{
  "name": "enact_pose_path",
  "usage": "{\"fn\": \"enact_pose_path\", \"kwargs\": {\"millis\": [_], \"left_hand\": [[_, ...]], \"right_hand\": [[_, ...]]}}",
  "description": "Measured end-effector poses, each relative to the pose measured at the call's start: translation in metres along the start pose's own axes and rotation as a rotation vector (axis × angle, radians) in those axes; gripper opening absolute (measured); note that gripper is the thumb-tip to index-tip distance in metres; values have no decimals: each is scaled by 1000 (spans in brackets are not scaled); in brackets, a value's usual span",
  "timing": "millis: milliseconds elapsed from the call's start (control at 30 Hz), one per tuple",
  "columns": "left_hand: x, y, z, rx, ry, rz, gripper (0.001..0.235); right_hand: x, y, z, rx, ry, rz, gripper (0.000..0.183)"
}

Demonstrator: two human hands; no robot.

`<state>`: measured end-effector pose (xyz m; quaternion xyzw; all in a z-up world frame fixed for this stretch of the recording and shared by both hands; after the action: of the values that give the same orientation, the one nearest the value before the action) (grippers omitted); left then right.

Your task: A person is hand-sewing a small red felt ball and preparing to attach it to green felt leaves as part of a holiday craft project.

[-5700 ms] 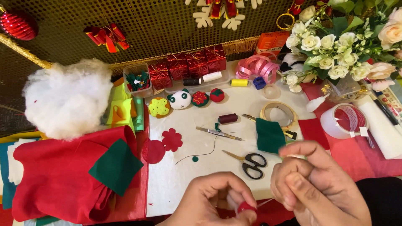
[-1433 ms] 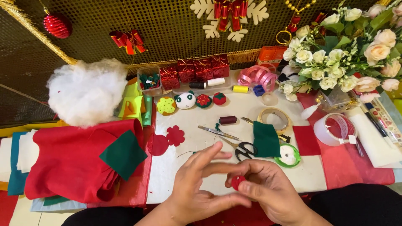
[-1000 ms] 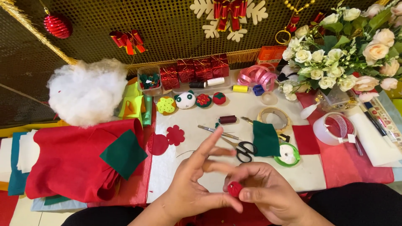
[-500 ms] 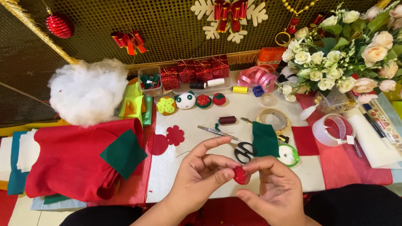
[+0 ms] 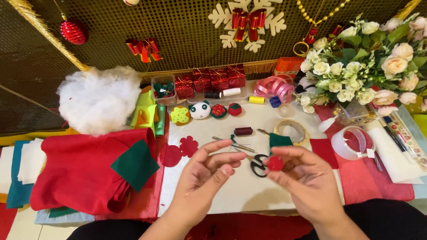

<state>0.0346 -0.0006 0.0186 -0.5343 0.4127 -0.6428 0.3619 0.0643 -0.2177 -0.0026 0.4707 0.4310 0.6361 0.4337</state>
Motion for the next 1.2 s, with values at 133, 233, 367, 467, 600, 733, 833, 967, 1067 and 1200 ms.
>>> {"fn": "enact_pose_path", "kwargs": {"millis": [133,233,367,467,600,733,833,967,1067,1200], "left_hand": [[-18,-9,-3,21,-119,17,45],[-32,-14,-8,-3,-219,66,43],[-49,-11,-11,-11,-292,58,42],[-58,-9,-14,-62,-389,104,40],[-65,-4,-14,-105,-445,107,41],[-59,13,-17,-13,-360,104,37],[-20,3,-23,-22,-191,100,34],[8,-7,-37,54,-204,146,38],[19,-11,-51,136,-238,97,38],[23,-17,-72,182,-259,80,32]], "right_hand": [[-9,4,11,96,-61,115,47],[-12,7,20,240,-145,127,56],[-11,9,23,223,-162,93,55],[-8,6,21,195,-227,115,42],[3,10,22,77,-196,-30,24],[25,21,17,49,-108,-173,34],[48,31,5,113,-26,-186,45],[75,38,-18,79,8,-266,41],[88,47,-40,-137,38,-314,39],[93,67,-63,-284,85,-440,44]]}}
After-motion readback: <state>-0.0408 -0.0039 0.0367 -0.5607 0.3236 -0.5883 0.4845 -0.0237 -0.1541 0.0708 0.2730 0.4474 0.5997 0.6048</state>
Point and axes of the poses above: each hand's wrist, its own z-axis towards the middle knuckle, its own x-axis out of the palm, y = z × x, the point moved 4 cm from there along z, towards the middle knuckle, and after that the axes turned 2 degrees about y, right-handed, at the moved point
